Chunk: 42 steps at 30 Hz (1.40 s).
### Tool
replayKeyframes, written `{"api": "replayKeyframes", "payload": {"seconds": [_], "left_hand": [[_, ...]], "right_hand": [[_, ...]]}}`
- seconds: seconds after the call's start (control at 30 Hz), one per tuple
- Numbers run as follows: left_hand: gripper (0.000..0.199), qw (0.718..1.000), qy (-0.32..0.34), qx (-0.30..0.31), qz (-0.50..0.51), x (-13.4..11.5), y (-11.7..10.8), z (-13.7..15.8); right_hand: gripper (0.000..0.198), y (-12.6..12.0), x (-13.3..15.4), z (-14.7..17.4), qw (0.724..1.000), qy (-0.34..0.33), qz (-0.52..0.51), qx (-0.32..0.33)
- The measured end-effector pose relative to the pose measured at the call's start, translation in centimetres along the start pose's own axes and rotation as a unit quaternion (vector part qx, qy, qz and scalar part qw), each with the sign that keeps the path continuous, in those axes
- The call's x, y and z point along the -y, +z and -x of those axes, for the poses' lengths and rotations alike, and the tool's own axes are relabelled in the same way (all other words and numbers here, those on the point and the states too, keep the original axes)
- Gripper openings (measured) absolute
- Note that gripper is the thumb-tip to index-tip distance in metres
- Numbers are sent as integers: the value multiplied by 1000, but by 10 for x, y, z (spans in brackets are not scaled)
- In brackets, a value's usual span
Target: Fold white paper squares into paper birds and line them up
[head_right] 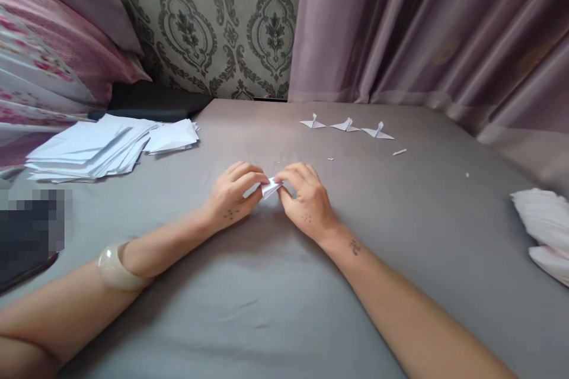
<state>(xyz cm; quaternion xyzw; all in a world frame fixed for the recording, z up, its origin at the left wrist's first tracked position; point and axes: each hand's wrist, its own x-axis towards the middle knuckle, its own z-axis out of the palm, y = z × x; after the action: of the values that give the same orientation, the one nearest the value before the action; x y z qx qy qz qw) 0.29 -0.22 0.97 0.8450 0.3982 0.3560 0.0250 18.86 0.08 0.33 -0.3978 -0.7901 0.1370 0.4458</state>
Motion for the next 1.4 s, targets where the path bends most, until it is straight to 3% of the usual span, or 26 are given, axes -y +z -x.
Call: {"api": "replayKeyframes", "payload": {"seconds": [0.1,0.17,0.27,0.4,0.53,0.77,1.1,1.4], "left_hand": [[25,988,57,68,-123,3,0,1],[27,979,75,122,-143,5,1,1],[25,978,57,189,-72,6,2,1],[27,973,-33,220,59,7,-4,-3],[23,956,-92,255,113,7,-14,-9],[16,955,-117,231,147,13,-11,-9],[14,949,-191,187,168,19,2,-5],[13,943,-217,178,180,22,8,-4]], "right_hand": [[21,-2,0,4,988,-51,129,65],[24,-3,0,7,975,-59,182,112],[26,-3,-2,9,966,-34,188,174],[31,-6,-4,8,969,53,129,203],[24,-11,-6,5,968,76,77,225],[10,-10,-7,3,972,102,39,209],[16,-2,-6,1,970,177,9,163],[16,3,-4,-2,965,214,36,146]]}}
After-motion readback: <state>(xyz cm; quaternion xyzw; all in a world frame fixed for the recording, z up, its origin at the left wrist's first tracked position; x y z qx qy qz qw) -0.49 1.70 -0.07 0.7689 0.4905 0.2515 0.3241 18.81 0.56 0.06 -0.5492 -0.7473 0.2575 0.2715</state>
